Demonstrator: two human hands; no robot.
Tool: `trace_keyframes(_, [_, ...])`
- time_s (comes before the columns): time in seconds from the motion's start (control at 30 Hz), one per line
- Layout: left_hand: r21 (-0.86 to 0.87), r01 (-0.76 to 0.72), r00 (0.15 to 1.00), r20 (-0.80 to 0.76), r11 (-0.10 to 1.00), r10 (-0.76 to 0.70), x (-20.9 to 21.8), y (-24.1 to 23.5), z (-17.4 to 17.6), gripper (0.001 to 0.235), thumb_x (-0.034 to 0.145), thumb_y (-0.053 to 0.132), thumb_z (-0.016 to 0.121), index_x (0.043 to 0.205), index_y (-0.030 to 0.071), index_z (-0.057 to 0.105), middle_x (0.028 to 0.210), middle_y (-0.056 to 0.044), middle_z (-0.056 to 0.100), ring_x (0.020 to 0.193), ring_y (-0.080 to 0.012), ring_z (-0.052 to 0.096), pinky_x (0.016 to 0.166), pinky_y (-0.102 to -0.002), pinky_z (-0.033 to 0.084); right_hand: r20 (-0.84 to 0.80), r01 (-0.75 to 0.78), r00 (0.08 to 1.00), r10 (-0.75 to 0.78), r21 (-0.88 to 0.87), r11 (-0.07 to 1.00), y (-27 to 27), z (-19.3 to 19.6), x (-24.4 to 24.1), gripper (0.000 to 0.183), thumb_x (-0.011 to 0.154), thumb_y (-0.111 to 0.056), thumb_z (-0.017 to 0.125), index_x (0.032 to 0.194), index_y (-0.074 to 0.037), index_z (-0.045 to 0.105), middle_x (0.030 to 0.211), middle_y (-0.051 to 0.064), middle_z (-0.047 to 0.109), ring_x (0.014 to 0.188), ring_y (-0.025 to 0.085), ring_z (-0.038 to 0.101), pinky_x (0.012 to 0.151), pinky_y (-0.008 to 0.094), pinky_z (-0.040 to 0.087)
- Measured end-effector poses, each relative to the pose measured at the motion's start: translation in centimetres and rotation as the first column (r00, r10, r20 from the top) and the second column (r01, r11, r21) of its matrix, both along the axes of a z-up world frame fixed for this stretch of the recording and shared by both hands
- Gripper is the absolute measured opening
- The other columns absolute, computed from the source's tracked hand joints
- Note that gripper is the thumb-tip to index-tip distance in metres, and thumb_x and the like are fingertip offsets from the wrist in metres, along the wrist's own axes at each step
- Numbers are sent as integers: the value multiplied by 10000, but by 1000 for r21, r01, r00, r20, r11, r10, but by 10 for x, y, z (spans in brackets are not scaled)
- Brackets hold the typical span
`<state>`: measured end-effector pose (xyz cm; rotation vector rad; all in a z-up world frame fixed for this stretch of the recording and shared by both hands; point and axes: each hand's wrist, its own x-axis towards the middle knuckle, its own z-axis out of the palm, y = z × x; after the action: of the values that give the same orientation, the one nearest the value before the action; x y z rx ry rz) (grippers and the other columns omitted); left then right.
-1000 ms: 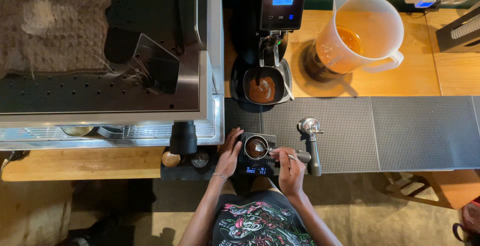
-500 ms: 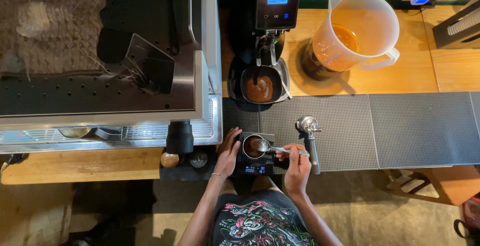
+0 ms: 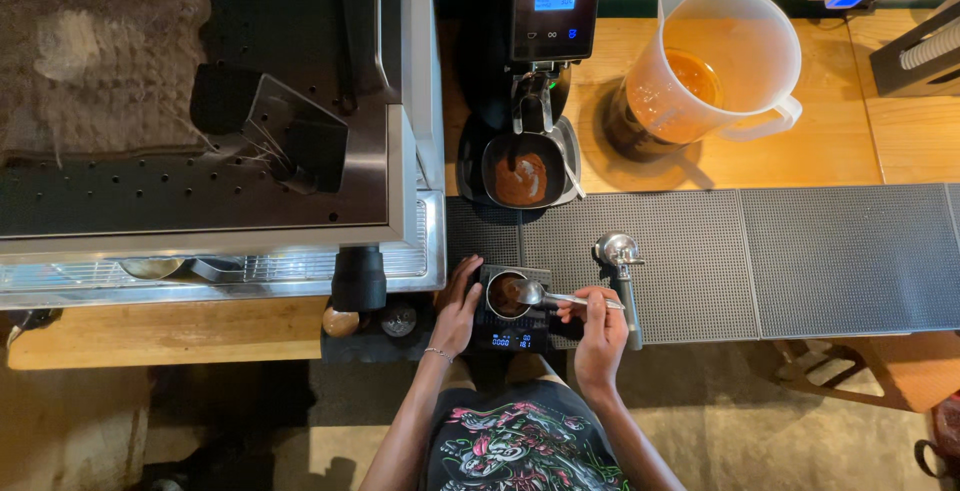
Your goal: The person prepares an espresso shot by grinding coffee beans into a portafilter, leveling the grounds with a spoon, and tamping the coffee. They then lock the portafilter into the espresso machine and later remove it to knock out the spent coffee puck into a knock box.
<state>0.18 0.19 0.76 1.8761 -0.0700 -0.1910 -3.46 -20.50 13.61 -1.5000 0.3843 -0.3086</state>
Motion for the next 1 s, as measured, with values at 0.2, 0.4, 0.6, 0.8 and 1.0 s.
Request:
trace_keyframes(0.2, [-2,-11,1000,10,1000,11,1,0,0,491,1095,386,390,1521,167,502,1638,-53,456,1560,-219,357,1279,-396,207,-39,48,998,-43,131,990,-1,-6,2,272,1130,-172,408,1015,5,579,822,227,677,722,265,688,673,331,584])
trace_keyframes(0.4, [-52,-7,999,-53,999,4,-1,0,2,511,1094,399,370,1551,186,459,1668,-34,404,1581,-200,306,1293,-381,199,-39,65,998,-58,209,976,-3,-12,8,274,1140,-192,410,1016,-13,577,812,208,658,723,255,672,681,326,578])
trace_keyframes(0.6, [-25,-28,997,-68,999,26,0,-1,-2,504,1085,387,386,1538,190,484,1669,-25,419,1579,-192,321,1284,-366,195,-41,110,994,-102,319,941,-7,-16,29,273,1142,-188,420,1019,-4,579,795,239,670,678,246,638,638,318,543])
trace_keyframes(0.8, [-52,-37,994,-107,998,31,0,-2,-17,521,1076,377,395,1556,194,479,1690,5,402,1590,-144,289,1294,-323,150,4,177,982,-190,348,921,-13,-20,83,313,1157,-210,425,1045,45,568,855,278,674,775,312,682,699,352,571])
trace_keyframes(1.0, [7,-143,939,316,990,133,10,-6,-99,439,1020,193,554,1450,142,628,1532,-48,622,1469,-188,517,1249,-334,289,-6,11,1000,-12,-159,987,-8,-38,119,286,1050,-173,544,1145,-34,776,1081,100,841,946,172,748,836,305,604])
